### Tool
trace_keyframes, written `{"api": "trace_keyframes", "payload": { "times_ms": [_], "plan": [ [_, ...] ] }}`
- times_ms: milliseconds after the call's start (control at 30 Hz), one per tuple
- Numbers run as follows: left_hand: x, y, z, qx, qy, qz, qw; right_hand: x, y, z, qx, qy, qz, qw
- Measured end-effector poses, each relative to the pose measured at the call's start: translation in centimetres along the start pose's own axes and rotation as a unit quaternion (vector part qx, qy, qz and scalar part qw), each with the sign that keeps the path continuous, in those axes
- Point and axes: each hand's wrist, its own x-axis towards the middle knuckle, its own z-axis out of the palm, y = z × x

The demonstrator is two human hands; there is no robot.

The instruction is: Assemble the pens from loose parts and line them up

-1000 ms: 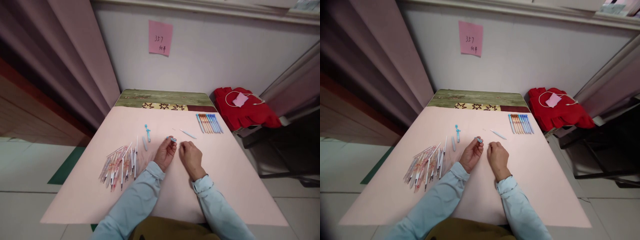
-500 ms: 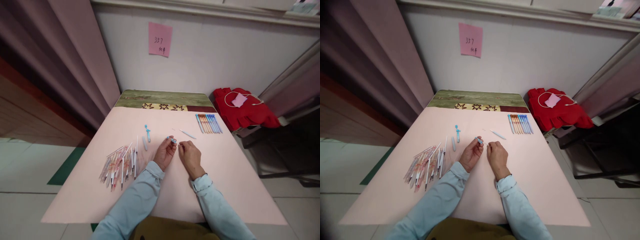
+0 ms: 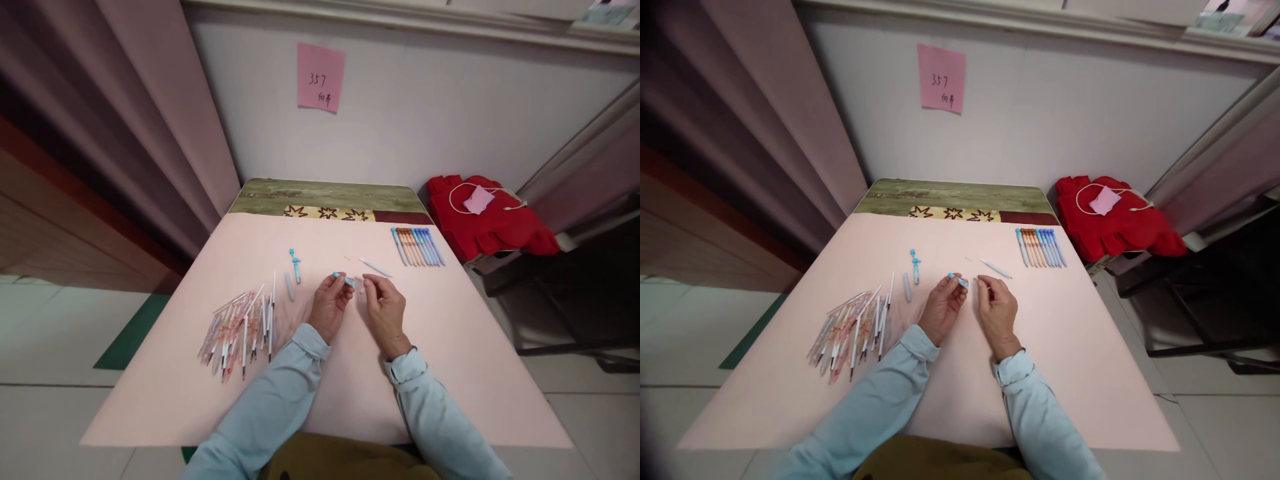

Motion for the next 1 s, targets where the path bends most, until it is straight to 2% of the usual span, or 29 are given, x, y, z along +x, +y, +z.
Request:
{"api": "trace_keyframes", "payload": {
  "times_ms": [100, 200, 367, 567, 633, 767, 867, 933, 1000],
  "plan": [
    [0.3, 0.7, -0.1, -0.053, 0.036, -0.022, 0.998, 0.7, 0.9, -0.9, -0.051, 0.012, 0.058, 0.997],
    [0.5, 1.3, -0.3, -0.1, 0.039, -0.028, 0.994, 1.1, 1.6, -1.4, -0.131, -0.019, 0.09, 0.987],
    [0.7, 1.4, -0.3, -0.11, 0.027, -0.035, 0.993, 1.9, 1.1, -1.0, -0.205, -0.069, 0.084, 0.973],
    [0.8, 1.3, -0.3, -0.114, 0.021, -0.041, 0.992, 3.1, 0.0, -1.0, -0.193, -0.198, 0.103, 0.956],
    [0.8, 1.4, -0.2, -0.121, 0.022, -0.044, 0.991, 2.9, -0.1, -1.0, -0.195, -0.213, 0.097, 0.953],
    [0.7, 1.5, 0.0, -0.123, 0.027, -0.056, 0.99, 2.0, 0.0, -0.8, -0.233, -0.195, 0.074, 0.95],
    [0.7, 1.5, 0.0, -0.122, 0.033, -0.058, 0.99, 1.7, 0.0, -0.5, -0.161, -0.166, 0.075, 0.97],
    [0.7, 1.4, 0.0, -0.118, 0.037, -0.058, 0.991, 1.7, -0.2, -0.4, -0.026, -0.144, 0.104, 0.984],
    [0.7, 1.4, 0.1, -0.109, 0.041, -0.061, 0.991, 1.7, -0.5, -0.4, 0.115, -0.121, 0.138, 0.976]
  ]
}}
